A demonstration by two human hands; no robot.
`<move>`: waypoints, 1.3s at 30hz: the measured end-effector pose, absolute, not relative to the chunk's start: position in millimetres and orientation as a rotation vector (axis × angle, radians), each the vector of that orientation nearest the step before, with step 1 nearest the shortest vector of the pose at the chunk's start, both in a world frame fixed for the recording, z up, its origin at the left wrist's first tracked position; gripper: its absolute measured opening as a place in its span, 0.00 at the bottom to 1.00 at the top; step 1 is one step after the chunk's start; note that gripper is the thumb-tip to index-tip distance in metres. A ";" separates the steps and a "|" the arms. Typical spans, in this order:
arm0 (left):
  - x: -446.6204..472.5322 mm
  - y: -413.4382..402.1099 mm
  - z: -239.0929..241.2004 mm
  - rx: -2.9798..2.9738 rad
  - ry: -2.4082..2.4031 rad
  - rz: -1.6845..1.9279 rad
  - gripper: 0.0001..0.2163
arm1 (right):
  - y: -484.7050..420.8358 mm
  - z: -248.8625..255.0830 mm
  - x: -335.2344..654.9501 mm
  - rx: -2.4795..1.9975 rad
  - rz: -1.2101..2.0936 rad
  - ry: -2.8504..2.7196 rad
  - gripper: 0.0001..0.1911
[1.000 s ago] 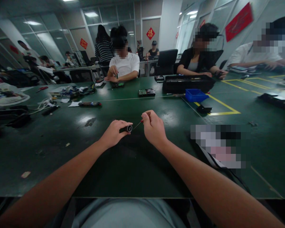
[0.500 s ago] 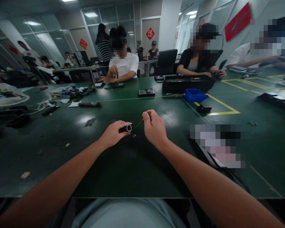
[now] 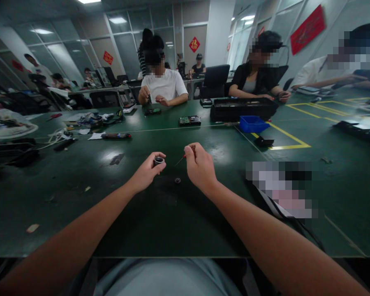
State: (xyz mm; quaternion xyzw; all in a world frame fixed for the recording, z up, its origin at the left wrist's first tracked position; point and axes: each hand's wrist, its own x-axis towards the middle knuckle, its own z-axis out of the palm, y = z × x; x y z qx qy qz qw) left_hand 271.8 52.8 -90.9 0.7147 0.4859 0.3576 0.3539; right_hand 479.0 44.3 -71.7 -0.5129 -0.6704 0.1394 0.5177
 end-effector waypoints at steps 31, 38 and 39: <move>216.5 60.7 -53.7 1.115 1.044 1.334 0.07 | 46.2 -73.7 479.6 -1.218 0.398 -1.636 0.15; 95.8 58.9 -37.7 0.670 1.367 1.577 0.05 | 45.9 -73.0 479.6 -1.222 0.403 -1.662 0.15; 76.2 56.8 -36.4 0.643 1.438 1.609 0.07 | 45.8 -72.9 479.6 -1.225 0.402 -1.664 0.15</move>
